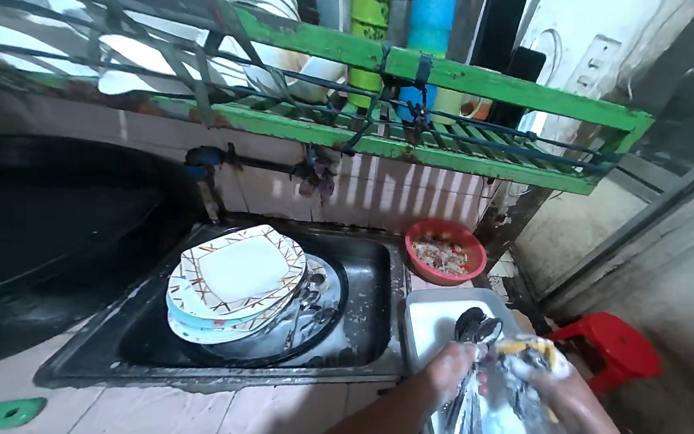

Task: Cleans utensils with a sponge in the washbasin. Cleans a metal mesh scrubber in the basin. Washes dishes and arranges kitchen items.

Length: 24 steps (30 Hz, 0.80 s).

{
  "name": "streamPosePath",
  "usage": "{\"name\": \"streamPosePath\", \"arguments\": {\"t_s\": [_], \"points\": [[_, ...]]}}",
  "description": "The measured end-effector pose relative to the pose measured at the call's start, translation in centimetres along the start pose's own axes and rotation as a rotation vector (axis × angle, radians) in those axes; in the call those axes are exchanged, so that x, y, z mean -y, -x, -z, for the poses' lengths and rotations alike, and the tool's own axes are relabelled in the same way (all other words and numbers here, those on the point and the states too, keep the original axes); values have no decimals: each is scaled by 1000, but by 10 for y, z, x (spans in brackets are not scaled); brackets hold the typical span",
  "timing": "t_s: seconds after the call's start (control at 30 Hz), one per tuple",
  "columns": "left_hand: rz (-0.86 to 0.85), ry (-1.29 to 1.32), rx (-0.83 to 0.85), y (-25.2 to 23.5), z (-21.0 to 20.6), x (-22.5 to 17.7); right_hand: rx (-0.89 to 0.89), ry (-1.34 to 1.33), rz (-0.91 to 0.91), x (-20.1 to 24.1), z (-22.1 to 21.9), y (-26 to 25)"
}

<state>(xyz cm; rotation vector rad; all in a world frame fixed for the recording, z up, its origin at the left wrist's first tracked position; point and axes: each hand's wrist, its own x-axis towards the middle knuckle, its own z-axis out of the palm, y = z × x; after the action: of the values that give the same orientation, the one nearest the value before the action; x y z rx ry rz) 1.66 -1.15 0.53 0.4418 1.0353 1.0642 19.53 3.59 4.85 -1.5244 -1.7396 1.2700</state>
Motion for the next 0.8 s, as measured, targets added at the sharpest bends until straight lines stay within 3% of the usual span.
{"name": "streamPosePath", "arguments": {"t_s": [0.13, 0.23, 0.3, 0.4, 0.5, 0.6, 0.73, 0.8], "points": [[65, -66, 68, 4, 0, 1, -150, 29, 77, 0, -15, -14], [37, -54, -2, 4, 2, 0, -285, -130, 66, -13, -26, -17], [15, -79, -71, 5, 0, -1, -269, -157, 95, -17, -34, -14], [-15, -144, -157, 7, -2, -2, -152, 41, 129, -15, -44, -13], [25, -157, -192, 3, 0, -2, -207, 145, 100, -10, -39, -28], [44, -132, -212, -1, -1, -3, -246, 173, 132, -9, -43, -29], [42, -191, -210, 1, 3, -2, -106, 268, 180, -9, -54, -19], [41, -162, -175, -3, 5, 0, -161, 288, 187, -9, -44, -30]]}}
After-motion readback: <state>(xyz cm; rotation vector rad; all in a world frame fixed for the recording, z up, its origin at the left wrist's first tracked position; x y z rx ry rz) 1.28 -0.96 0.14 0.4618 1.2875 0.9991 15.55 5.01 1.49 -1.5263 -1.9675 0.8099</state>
